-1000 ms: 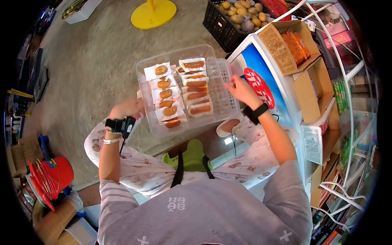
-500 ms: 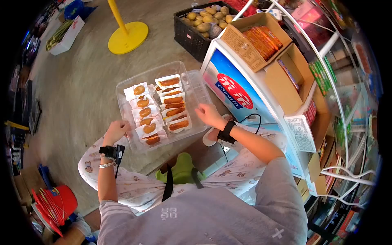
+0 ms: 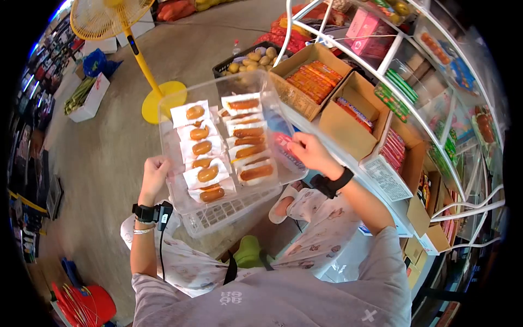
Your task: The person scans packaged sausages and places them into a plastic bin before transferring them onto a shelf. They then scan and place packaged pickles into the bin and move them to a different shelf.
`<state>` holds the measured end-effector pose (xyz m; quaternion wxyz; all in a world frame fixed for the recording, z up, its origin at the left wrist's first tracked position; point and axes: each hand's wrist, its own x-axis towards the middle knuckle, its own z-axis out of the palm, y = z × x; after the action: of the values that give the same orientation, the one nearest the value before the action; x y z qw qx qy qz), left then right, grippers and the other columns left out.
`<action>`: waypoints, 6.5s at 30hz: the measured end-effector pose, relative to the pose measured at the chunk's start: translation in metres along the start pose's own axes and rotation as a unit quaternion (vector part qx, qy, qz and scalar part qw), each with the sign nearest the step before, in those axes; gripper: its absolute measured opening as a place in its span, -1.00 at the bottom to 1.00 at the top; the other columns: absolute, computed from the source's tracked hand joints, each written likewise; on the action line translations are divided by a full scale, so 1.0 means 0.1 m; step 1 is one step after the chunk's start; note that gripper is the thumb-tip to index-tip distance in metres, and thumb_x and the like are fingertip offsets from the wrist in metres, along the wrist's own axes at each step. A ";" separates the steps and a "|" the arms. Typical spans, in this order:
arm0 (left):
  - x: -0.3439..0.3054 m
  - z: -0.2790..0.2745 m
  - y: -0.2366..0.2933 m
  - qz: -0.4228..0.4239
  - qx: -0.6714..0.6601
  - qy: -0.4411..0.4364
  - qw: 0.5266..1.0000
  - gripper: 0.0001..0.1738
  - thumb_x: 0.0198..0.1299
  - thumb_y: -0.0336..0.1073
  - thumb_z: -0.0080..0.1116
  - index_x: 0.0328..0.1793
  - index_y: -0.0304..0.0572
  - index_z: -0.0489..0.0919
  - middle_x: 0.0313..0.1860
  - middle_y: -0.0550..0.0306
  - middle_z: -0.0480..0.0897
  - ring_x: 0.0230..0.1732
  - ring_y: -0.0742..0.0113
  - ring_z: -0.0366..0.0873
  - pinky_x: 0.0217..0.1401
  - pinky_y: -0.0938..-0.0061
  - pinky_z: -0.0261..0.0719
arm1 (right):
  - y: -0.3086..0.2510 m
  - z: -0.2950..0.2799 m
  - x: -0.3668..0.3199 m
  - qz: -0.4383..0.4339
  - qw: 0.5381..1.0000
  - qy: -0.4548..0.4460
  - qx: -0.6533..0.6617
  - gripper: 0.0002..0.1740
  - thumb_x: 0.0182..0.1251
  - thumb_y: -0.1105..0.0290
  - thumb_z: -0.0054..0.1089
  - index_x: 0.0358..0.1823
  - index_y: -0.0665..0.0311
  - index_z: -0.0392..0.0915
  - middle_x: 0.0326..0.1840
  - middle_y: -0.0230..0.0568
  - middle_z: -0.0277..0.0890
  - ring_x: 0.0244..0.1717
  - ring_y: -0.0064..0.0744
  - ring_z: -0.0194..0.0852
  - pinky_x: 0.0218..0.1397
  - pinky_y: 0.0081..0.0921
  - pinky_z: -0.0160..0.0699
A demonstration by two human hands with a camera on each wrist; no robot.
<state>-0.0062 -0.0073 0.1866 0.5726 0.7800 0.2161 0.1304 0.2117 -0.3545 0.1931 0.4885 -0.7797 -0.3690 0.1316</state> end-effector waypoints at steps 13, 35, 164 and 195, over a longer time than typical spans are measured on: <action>0.63 0.35 2.05 0.167 -0.141 -0.094 0.971 -0.69 0.23 -0.29 -0.04 -0.60 -0.12 0.35 -0.76 0.39 0.25 -0.76 0.62 0.17 -0.68 0.68 0.17 | -1.21 -1.48 -0.17 0.014 0.991 0.087 0.098 -0.77 0.21 0.41 0.03 -0.61 0.19 0.31 -0.76 -0.58 0.13 -0.73 -0.79 -0.04 -0.66 -0.72 -0.13; 2.50 1.62 3.38 0.159 -0.128 -0.321 0.925 -0.69 0.22 -0.20 -0.05 -0.59 -0.07 0.35 -0.76 0.45 0.22 -0.75 0.65 0.10 -0.73 0.69 -0.04 | -1.51 -2.51 -0.17 0.080 0.936 0.290 0.181 -0.81 0.06 0.35 0.12 -0.62 0.16 0.34 -0.70 -0.49 0.23 -0.70 -0.64 0.16 -0.68 -0.61 -0.01; 3.15 2.69 2.62 0.384 -0.091 -0.192 0.899 -0.23 -0.12 -0.59 -0.12 0.34 -0.39 0.01 0.07 -0.21 0.37 0.02 0.09 0.40 0.07 0.43 0.38 | -0.21 -3.30 1.24 -0.014 0.915 0.370 0.162 -0.82 0.12 0.34 0.10 -0.57 0.20 0.37 -0.71 -0.49 0.23 -0.77 -0.67 0.11 -0.74 -0.67 0.02; 1.22 1.22 0.95 0.097 0.053 -0.264 0.958 -0.77 0.20 -0.37 -0.09 -0.15 -0.35 0.54 -0.27 0.10 0.62 -0.18 0.39 0.53 -0.04 0.53 0.44 | -0.96 -1.99 -0.58 -0.016 0.931 0.174 -0.321 -0.68 0.15 0.41 0.11 -0.67 0.42 0.29 -0.70 0.07 0.18 -0.69 -0.01 0.15 -0.62 -0.31 0.12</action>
<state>0.1727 -0.0741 0.2337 0.5515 0.8333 -0.0125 -0.0368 0.2412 -0.5033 0.3638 0.2713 -0.8995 -0.3127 -0.1395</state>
